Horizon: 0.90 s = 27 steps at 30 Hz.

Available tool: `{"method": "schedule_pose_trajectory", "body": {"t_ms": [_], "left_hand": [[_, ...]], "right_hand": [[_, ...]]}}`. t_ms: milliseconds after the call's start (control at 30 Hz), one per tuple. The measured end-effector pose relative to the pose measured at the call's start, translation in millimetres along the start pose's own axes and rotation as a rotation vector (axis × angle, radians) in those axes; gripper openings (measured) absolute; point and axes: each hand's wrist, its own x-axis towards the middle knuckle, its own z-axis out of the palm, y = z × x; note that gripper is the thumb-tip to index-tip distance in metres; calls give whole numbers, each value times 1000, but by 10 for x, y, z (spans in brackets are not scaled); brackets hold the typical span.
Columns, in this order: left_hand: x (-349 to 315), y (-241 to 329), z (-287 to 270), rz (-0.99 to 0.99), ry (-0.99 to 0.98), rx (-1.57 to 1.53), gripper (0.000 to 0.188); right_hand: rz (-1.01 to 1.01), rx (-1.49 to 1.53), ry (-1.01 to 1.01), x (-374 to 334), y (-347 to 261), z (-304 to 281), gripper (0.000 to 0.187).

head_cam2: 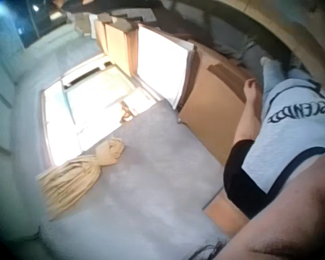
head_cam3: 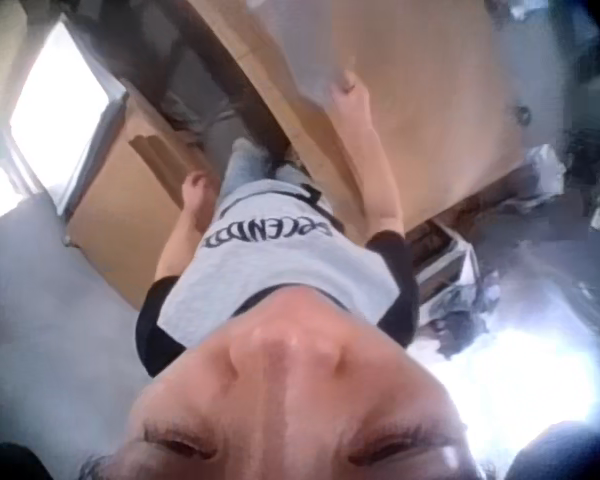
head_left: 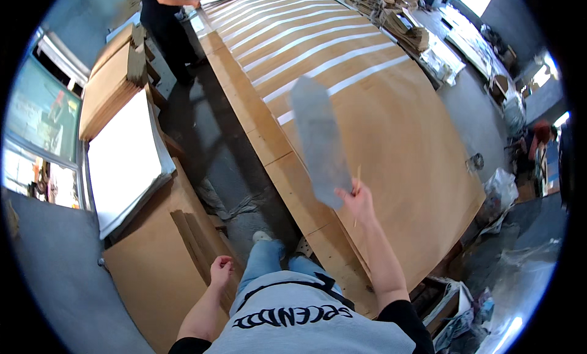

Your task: The person repeatedly picks up large brown and white paper sheets and places them onto a long wooden structure. The person handles the sheets one at a time, aligning them along the surface and smoothing them down.

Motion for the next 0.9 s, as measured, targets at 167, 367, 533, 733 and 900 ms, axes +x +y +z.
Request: {"method": "schedule_pose_trajectory", "body": {"t_ms": [167, 367, 533, 733, 900], "left_hand": [[-38, -246, -181, -91, -33, -170, 14], [-161, -761, -621, -4, 121, -314, 11], [-224, -965, -590, -122, 324, -762, 13], [-667, -1135, -349, -264, 563, -1595, 20], [-644, -1413, 117, -301, 680, -2127, 33]], "right_hand": [[-119, -508, 293, 530, -278, -161, 44], [-243, -566, 283, 410, -578, 720, 39], [-445, -517, -151, 555, -539, 1885, 25], [-610, -747, -969, -280, -989, 3832, 16], [-678, -647, -1468, -542, -679, 4699, 18]]}}
